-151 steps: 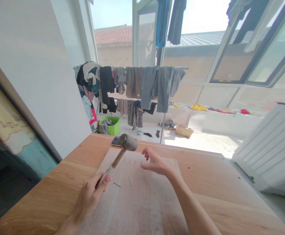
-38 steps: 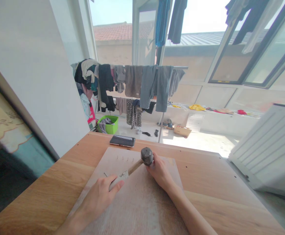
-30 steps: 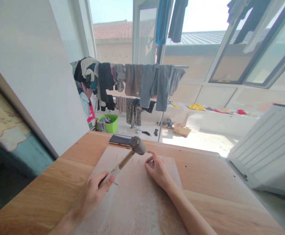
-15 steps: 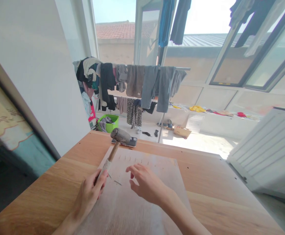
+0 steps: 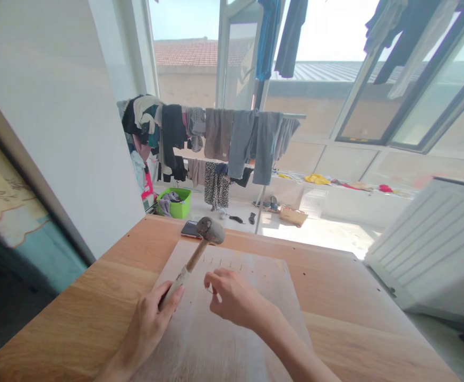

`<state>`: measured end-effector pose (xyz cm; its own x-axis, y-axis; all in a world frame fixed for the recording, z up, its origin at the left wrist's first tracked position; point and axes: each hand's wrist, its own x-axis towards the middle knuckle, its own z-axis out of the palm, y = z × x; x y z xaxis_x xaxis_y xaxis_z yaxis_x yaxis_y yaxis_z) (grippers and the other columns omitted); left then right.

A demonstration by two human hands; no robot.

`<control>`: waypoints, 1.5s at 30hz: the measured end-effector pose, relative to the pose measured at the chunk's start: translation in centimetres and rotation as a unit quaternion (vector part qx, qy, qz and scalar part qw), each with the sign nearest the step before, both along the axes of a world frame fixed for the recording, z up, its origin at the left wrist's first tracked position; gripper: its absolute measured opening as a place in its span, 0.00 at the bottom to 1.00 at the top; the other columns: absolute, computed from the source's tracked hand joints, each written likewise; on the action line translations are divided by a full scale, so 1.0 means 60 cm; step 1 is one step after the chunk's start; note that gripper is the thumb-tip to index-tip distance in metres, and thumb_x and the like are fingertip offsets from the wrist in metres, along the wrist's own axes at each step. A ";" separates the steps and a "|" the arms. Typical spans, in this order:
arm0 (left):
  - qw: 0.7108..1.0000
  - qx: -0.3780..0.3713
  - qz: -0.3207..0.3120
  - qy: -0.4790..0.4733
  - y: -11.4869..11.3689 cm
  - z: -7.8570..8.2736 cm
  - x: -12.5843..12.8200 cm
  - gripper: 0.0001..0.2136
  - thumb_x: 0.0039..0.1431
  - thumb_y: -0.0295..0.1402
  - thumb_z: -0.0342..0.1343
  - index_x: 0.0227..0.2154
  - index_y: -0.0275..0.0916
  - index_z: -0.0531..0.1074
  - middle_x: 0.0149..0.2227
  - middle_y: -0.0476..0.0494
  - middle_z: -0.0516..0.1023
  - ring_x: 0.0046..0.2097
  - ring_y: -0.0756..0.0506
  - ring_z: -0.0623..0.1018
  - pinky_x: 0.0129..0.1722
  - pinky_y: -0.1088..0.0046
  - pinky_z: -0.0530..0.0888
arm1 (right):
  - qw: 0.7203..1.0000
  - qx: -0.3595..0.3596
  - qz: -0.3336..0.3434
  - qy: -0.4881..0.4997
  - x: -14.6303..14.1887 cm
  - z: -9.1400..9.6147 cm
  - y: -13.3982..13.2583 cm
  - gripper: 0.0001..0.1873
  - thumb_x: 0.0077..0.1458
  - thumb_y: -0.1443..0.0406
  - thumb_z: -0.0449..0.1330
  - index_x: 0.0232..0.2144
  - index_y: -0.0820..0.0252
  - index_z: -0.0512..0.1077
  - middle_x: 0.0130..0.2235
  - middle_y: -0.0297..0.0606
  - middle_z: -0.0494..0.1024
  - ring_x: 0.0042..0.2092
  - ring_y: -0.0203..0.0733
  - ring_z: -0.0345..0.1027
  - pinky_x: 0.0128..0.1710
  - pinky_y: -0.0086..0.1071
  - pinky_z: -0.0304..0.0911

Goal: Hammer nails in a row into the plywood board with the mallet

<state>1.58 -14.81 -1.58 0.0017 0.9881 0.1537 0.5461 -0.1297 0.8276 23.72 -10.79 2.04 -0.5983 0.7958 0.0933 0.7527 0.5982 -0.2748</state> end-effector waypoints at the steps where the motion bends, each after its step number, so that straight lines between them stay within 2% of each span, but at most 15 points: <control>1: 1.000 -0.001 -0.003 0.003 0.000 -0.001 0.000 0.25 0.64 0.57 0.47 0.25 0.40 0.69 0.20 0.53 0.65 0.24 0.48 0.68 0.27 0.75 0.61 | 0.996 0.010 -0.035 0.083 0.030 -0.010 0.003 0.17 0.47 0.74 0.57 0.40 0.56 0.75 0.34 0.35 0.80 0.34 0.39 0.73 0.36 0.30 0.65; 3: 1.000 -0.006 -0.008 0.005 0.000 -0.002 0.000 0.25 0.64 0.57 0.47 0.25 0.40 0.69 0.20 0.54 0.63 0.24 0.49 0.66 0.27 0.75 0.60 | 0.962 0.042 -0.148 0.224 0.087 -0.036 0.014 0.10 0.49 0.69 0.57 0.35 0.54 0.74 0.30 0.32 0.79 0.31 0.39 0.71 0.36 0.31 0.67; 4: 1.000 -0.011 -0.011 0.005 0.000 -0.001 0.000 0.25 0.64 0.57 0.47 0.26 0.40 0.68 0.20 0.54 0.62 0.24 0.49 0.66 0.27 0.75 0.59 | 0.948 0.060 -0.192 0.248 0.111 -0.050 0.020 0.06 0.52 0.66 0.56 0.33 0.55 0.73 0.30 0.34 0.79 0.30 0.40 0.70 0.35 0.33 0.67; 6: 1.000 -0.018 -0.014 0.006 -0.001 0.001 0.000 0.25 0.64 0.58 0.46 0.26 0.40 0.68 0.21 0.54 0.60 0.24 0.50 0.65 0.27 0.75 0.58 | 0.929 0.074 -0.236 0.274 0.147 -0.075 0.033 0.09 0.55 0.60 0.54 0.32 0.56 0.72 0.28 0.37 0.78 0.28 0.41 0.70 0.32 0.34 0.67; 9: 1.000 -0.024 -0.016 0.009 -0.003 0.004 0.002 0.26 0.64 0.58 0.45 0.26 0.40 0.68 0.21 0.55 0.59 0.24 0.50 0.64 0.27 0.75 0.58 | 0.917 0.076 -0.261 0.292 0.169 -0.100 0.045 0.14 0.56 0.56 0.53 0.33 0.58 0.74 0.29 0.40 0.79 0.29 0.43 0.71 0.31 0.35 0.68; 15: 0.999 -0.028 -0.007 0.018 -0.002 0.002 0.003 0.26 0.63 0.59 0.45 0.26 0.40 0.68 0.21 0.54 0.60 0.25 0.49 0.64 0.27 0.75 0.58 | 0.926 0.053 -0.249 0.279 0.168 -0.108 0.045 0.12 0.55 0.57 0.56 0.32 0.57 0.76 0.26 0.35 0.76 0.26 0.40 0.67 0.28 0.33 0.65; 19: 1.000 -0.024 -0.005 0.018 0.000 0.000 0.003 0.26 0.63 0.60 0.45 0.26 0.40 0.68 0.21 0.54 0.60 0.25 0.49 0.63 0.27 0.75 0.58 | 0.935 0.050 -0.237 0.260 0.169 -0.109 0.045 0.10 0.55 0.59 0.57 0.31 0.56 0.76 0.26 0.33 0.75 0.27 0.40 0.67 0.31 0.33 0.65; 33: 0.999 -0.026 -0.011 0.016 0.000 0.007 0.004 0.26 0.63 0.59 0.46 0.26 0.41 0.68 0.21 0.55 0.59 0.24 0.49 0.63 0.27 0.75 0.58 | 0.933 0.063 -0.240 0.261 0.162 -0.107 0.042 0.12 0.55 0.59 0.56 0.39 0.56 0.74 0.33 0.38 0.79 0.30 0.42 0.70 0.33 0.36 0.68; 40: 0.998 -0.036 -0.041 0.032 -0.002 0.005 0.006 0.24 0.65 0.57 0.46 0.26 0.40 0.65 0.22 0.55 0.59 0.26 0.49 0.64 0.28 0.75 0.58 | 0.932 0.048 -0.239 0.268 0.164 -0.107 0.044 0.14 0.55 0.59 0.57 0.43 0.56 0.73 0.33 0.37 0.81 0.29 0.41 0.70 0.34 0.36 0.69; 45: 0.994 -0.057 -0.090 0.040 0.000 0.023 0.032 0.22 0.65 0.53 0.47 0.24 0.40 0.62 0.22 0.54 0.58 0.26 0.49 0.61 0.28 0.73 0.54 | 0.932 0.045 -0.239 0.269 0.164 -0.106 0.045 0.17 0.55 0.60 0.56 0.46 0.57 0.72 0.34 0.37 0.81 0.30 0.42 0.72 0.33 0.35 0.68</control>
<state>3.49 -14.80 -0.19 0.1871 0.9818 0.0324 0.5877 -0.1383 0.7972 33.55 -8.11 -4.32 -0.0258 0.9340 0.3563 0.7066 0.2691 -0.6544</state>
